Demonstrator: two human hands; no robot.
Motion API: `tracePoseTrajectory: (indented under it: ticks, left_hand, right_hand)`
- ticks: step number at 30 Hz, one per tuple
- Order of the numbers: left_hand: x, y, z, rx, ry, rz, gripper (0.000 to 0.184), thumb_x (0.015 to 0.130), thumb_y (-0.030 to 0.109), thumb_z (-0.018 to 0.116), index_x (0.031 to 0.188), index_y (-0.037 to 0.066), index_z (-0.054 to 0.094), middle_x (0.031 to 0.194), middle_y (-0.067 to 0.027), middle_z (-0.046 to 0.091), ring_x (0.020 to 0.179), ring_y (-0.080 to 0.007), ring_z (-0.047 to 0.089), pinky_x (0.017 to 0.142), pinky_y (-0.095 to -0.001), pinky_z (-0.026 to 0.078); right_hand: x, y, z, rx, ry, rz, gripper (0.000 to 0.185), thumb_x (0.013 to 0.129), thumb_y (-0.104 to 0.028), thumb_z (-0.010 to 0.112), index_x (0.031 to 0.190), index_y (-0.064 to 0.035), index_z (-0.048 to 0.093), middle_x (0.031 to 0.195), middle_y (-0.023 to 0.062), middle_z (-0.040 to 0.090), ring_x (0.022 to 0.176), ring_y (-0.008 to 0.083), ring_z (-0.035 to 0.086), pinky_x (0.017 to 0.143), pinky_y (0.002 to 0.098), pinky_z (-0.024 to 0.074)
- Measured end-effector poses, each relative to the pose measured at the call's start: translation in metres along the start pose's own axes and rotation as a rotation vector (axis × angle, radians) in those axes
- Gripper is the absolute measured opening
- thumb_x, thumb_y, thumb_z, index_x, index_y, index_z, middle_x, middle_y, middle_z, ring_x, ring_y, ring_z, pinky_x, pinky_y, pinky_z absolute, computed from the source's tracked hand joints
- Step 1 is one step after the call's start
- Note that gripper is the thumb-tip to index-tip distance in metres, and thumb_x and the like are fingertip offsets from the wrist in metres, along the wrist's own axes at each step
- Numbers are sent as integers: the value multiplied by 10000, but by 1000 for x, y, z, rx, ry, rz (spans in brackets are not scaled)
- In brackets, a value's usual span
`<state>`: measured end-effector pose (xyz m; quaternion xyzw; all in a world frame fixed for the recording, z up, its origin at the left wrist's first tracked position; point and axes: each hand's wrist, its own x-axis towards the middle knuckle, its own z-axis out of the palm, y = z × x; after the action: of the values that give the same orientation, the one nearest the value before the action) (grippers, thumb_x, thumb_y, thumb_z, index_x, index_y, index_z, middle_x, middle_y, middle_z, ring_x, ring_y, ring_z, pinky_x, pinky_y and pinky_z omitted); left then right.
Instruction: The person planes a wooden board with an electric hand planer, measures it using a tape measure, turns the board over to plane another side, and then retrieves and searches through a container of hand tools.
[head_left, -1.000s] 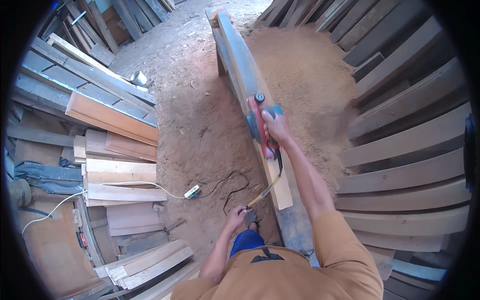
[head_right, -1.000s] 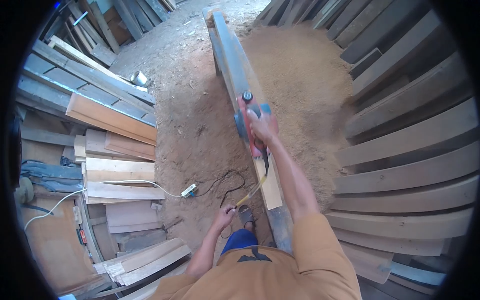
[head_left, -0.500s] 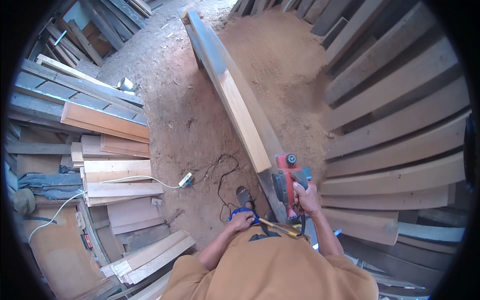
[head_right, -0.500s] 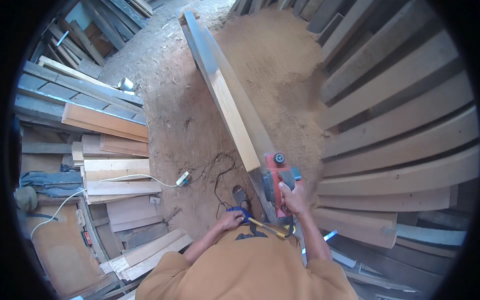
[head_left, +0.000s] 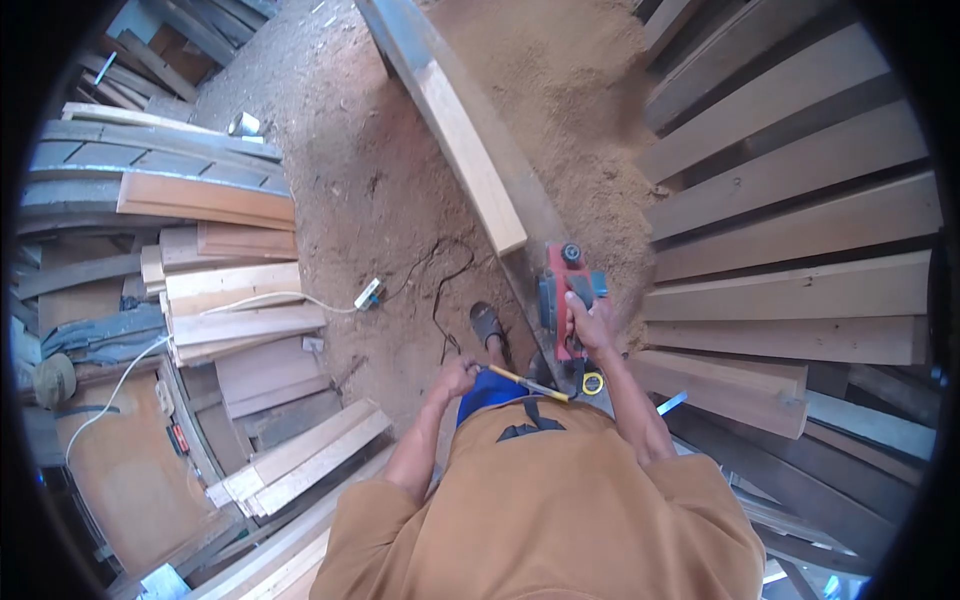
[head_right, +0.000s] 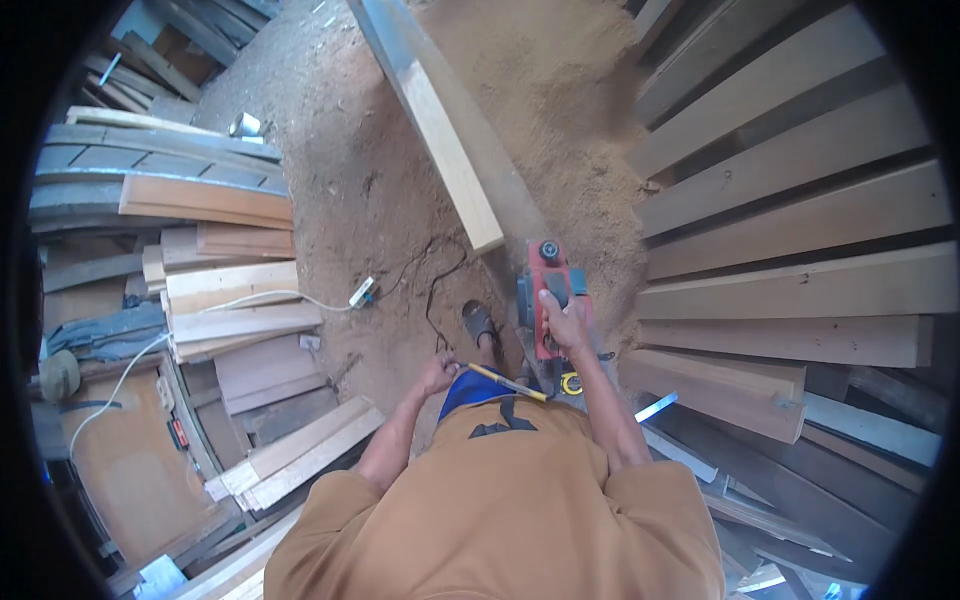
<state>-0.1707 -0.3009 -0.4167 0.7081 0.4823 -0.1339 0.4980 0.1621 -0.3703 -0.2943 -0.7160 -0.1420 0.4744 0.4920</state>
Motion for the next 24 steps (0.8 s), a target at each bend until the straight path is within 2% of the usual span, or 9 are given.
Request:
tracePoseTrajectory:
  ticks: [1, 6, 9, 11, 12, 15, 18, 21, 24]
  left_hand:
    - [3, -15, 3, -21, 31, 11, 240, 933, 234, 616, 1081, 81, 725, 1003, -197, 730, 987, -345, 701, 867, -440, 537]
    - [-12, 9, -27, -32, 9, -76, 235, 936, 231, 618, 1083, 68, 702, 997, -188, 723, 959, -334, 695, 848, -437, 532]
    - [-9, 16, -28, -43, 1, -61, 222, 936, 222, 618, 1066, 58, 692, 949, -179, 708, 913, -325, 680, 818, -436, 524]
    - [-3, 14, -23, -64, 22, -18, 207, 937, 213, 613, 1045, 51, 686, 859, -166, 688, 830, -298, 659, 760, -430, 513]
    - [0, 13, -21, -59, 25, -17, 206, 935, 206, 612, 1048, 53, 692, 877, -175, 695, 849, -307, 666, 769, -432, 514]
    - [3, 20, -23, -6, 20, -19, 213, 918, 185, 609, 1057, 59, 712, 936, -197, 714, 906, -335, 684, 798, -439, 520]
    - [15, 23, -23, 88, -7, -28, 237, 888, 181, 608, 1061, 76, 733, 993, -216, 723, 964, -376, 691, 839, -458, 530]
    - [32, 0, -3, 151, -44, -28, 271, 872, 210, 600, 1074, 105, 747, 1027, -227, 724, 1003, -411, 687, 880, -484, 535]
    - [34, 7, -4, 226, -59, -30, 305, 869, 221, 598, 1118, 125, 745, 1055, -224, 721, 1028, -415, 679, 914, -488, 530]
  right_hand:
    - [3, 7, 2, 9, -1, 2, 330, 944, -397, 679, 896, -76, 617, 673, -18, 581, 544, 84, 568, 507, 265, 465]
    - [5, 15, 8, 103, 6, 43, 322, 930, -393, 708, 893, -97, 586, 668, -41, 550, 523, 68, 548, 489, 252, 457]
    - [10, 12, 0, 25, -75, 129, 348, 925, -374, 703, 1024, -52, 617, 797, 71, 650, 675, 188, 661, 637, 344, 551]
    - [15, 5, -6, -567, 69, -92, 461, 916, -393, 684, 1163, -12, 602, 1003, 172, 673, 911, 296, 673, 822, 406, 535]
    - [19, 2, -7, -861, 139, -208, 526, 911, -402, 674, 1232, 8, 594, 1105, 222, 685, 1029, 349, 678, 915, 437, 527]
    - [14, -64, 1, -936, 206, -363, 723, 886, -413, 675, 1415, 34, 468, 1381, 304, 537, 1311, 429, 501, 1115, 478, 386]
    - [38, -108, 31, -916, 113, -416, 768, 889, -421, 679, 1443, 46, 424, 1433, 290, 496, 1352, 405, 466, 1143, 462, 362]
    - [82, -103, 80, -1098, 116, -468, 830, 868, -418, 704, 1463, 63, 382, 1425, 298, 501, 1348, 422, 470, 1150, 461, 365]
    - [108, -106, 126, -1023, 13, -257, 849, 833, -398, 747, 1438, 72, 380, 1398, 311, 514, 1323, 444, 496, 1137, 466, 389]
